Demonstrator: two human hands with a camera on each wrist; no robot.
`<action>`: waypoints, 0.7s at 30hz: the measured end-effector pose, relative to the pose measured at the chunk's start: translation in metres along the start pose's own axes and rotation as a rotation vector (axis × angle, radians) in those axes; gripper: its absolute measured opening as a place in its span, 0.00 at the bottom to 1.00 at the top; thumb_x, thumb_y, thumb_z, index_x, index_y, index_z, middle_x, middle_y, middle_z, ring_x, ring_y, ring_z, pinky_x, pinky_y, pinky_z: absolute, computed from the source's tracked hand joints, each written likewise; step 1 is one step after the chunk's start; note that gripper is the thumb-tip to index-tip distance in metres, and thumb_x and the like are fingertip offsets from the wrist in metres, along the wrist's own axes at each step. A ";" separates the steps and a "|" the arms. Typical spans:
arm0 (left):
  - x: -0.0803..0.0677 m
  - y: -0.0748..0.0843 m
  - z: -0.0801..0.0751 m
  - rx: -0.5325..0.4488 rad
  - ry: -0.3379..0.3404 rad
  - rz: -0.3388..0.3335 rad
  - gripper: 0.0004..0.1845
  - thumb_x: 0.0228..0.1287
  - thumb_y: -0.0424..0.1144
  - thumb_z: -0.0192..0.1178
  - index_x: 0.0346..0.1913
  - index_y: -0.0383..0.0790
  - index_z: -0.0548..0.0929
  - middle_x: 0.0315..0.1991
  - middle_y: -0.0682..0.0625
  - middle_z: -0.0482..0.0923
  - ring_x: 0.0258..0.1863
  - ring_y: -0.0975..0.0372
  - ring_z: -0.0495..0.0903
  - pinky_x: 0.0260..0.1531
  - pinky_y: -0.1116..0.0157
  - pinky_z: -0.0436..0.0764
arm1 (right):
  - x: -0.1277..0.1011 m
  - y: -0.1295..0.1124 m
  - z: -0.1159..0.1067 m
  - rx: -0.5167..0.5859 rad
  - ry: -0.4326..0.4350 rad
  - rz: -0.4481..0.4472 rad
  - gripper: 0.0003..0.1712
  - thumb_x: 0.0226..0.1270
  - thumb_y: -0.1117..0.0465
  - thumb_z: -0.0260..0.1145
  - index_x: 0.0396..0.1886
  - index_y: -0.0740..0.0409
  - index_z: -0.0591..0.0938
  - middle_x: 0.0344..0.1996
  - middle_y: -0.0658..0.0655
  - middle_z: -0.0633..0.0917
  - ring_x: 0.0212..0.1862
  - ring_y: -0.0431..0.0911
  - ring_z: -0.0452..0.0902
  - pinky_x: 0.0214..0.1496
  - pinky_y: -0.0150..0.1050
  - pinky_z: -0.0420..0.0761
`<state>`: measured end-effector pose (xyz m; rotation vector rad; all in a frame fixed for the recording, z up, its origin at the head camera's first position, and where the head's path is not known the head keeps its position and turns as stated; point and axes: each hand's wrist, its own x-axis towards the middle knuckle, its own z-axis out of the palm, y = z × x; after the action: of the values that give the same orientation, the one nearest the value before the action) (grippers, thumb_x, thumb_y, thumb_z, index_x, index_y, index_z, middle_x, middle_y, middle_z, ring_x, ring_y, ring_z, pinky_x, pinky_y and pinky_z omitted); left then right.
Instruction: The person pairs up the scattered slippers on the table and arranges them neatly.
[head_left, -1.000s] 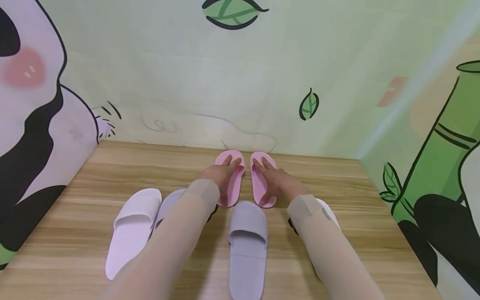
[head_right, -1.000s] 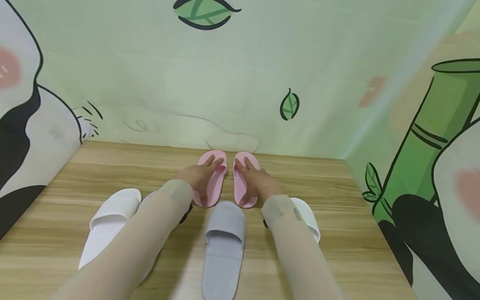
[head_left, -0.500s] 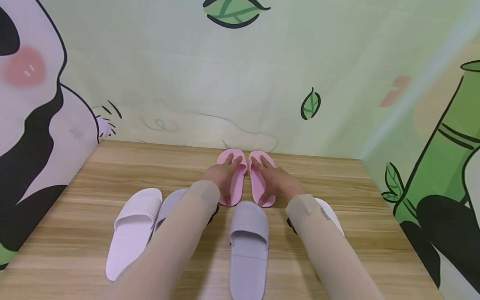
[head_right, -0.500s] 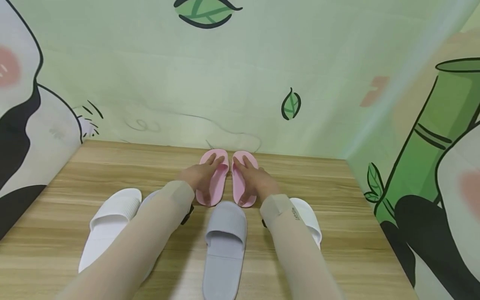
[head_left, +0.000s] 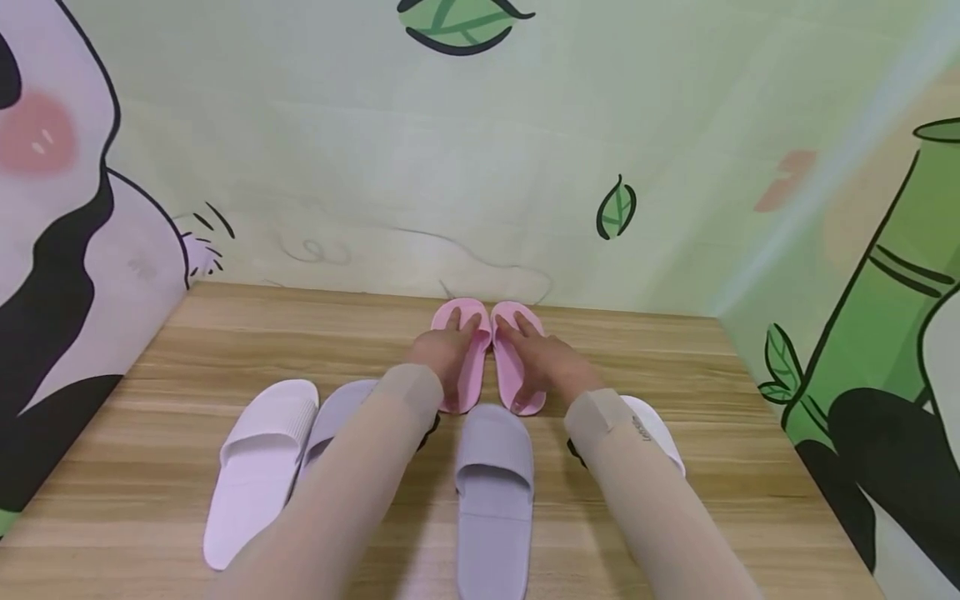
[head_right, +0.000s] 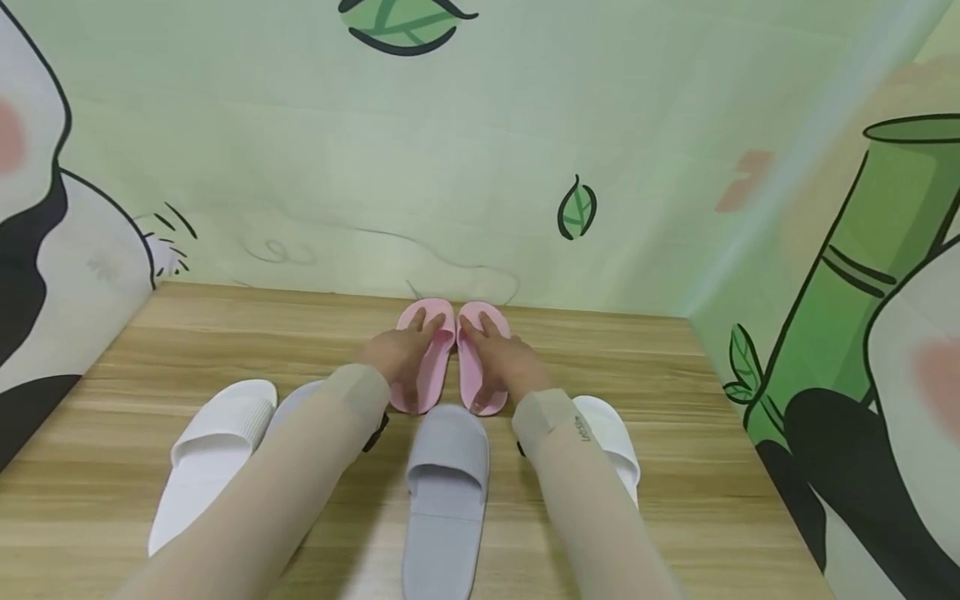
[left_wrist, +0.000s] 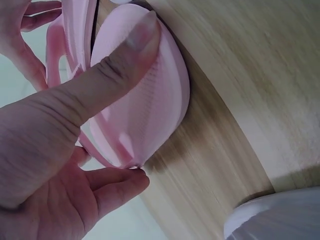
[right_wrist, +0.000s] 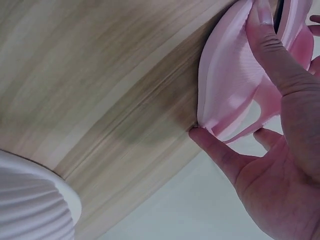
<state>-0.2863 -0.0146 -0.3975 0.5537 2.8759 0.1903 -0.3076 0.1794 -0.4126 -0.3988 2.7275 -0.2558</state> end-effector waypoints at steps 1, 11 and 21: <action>0.000 0.000 0.000 0.002 0.001 0.000 0.74 0.37 0.41 0.88 0.85 0.44 0.47 0.83 0.31 0.47 0.66 0.44 0.78 0.61 0.52 0.83 | -0.001 0.000 0.000 -0.001 -0.001 0.001 0.82 0.42 0.53 0.89 0.86 0.33 0.40 0.86 0.53 0.37 0.78 0.77 0.52 0.75 0.68 0.67; 0.005 -0.005 0.004 -0.039 -0.027 -0.002 0.76 0.36 0.43 0.88 0.85 0.45 0.44 0.84 0.32 0.43 0.64 0.43 0.79 0.59 0.52 0.84 | 0.000 0.000 0.002 -0.027 0.007 0.003 0.82 0.43 0.52 0.89 0.86 0.34 0.40 0.86 0.54 0.40 0.77 0.79 0.54 0.75 0.69 0.65; 0.010 -0.007 0.010 -0.088 -0.034 -0.015 0.79 0.33 0.46 0.89 0.85 0.46 0.41 0.84 0.32 0.40 0.63 0.44 0.79 0.55 0.53 0.86 | 0.002 0.001 0.002 -0.006 0.011 -0.011 0.83 0.41 0.53 0.90 0.86 0.35 0.40 0.86 0.55 0.39 0.78 0.79 0.51 0.78 0.70 0.59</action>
<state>-0.2959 -0.0160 -0.4097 0.5140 2.8219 0.2998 -0.3086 0.1798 -0.4156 -0.4150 2.7385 -0.2542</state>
